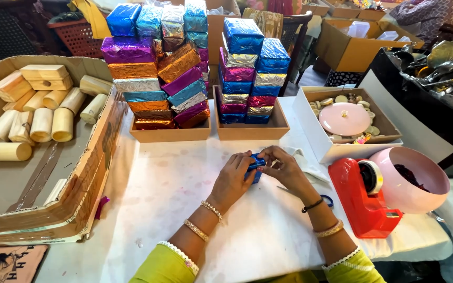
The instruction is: Wrapping wooden blocks in colorful decorative foil and securing with tape.
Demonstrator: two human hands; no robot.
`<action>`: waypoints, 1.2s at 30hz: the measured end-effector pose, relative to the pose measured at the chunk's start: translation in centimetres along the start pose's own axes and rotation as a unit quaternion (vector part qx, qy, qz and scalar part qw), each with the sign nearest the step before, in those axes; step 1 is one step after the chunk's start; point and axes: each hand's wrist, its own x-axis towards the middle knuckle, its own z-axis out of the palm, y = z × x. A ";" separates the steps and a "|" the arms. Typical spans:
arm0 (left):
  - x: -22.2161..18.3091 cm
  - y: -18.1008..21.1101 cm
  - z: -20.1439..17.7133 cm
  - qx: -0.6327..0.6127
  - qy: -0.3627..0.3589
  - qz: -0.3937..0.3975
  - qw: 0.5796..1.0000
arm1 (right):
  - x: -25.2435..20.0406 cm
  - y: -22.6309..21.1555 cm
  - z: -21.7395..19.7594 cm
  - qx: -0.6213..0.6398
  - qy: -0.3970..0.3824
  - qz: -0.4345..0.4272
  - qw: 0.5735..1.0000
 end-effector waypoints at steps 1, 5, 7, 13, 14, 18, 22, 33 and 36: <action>0.1 0.1 -0.1 -0.002 -0.009 -0.008 1.000 | 0.0 0.1 0.0 -0.004 -0.004 -0.001 1.000; 0.2 0.2 0.1 -0.015 -0.014 -0.021 1.000 | 0.1 1.0 -0.2 0.003 -0.019 0.011 1.000; -0.2 0.1 0.1 -0.028 -0.003 -0.012 1.000 | -0.1 3.2 0.1 0.091 -0.030 0.022 0.995; -0.7 -1.1 0.7 -0.117 0.030 -0.089 0.989 | -0.6 6.9 0.3 0.311 -0.061 0.027 0.948; -0.9 -1.9 1.3 -0.073 0.008 -0.089 0.993 | -0.7 7.0 0.1 0.362 -0.073 0.024 0.929; -1.2 -1.3 1.0 -0.076 -0.012 -0.126 0.989 | -0.9 7.3 0.4 0.333 -0.066 0.043 0.940; -1.1 -0.3 0.1 0.107 0.001 0.104 0.989 | -1.1 7.6 1.2 0.434 -0.078 0.145 0.885; -0.8 0.7 -0.5 0.171 -0.053 0.202 0.963 | -1.7 9.1 1.7 0.483 -0.010 0.115 0.868; -0.1 1.0 -1.2 0.071 0.003 0.103 0.992 | -1.7 9.1 1.6 0.472 -0.004 0.100 0.876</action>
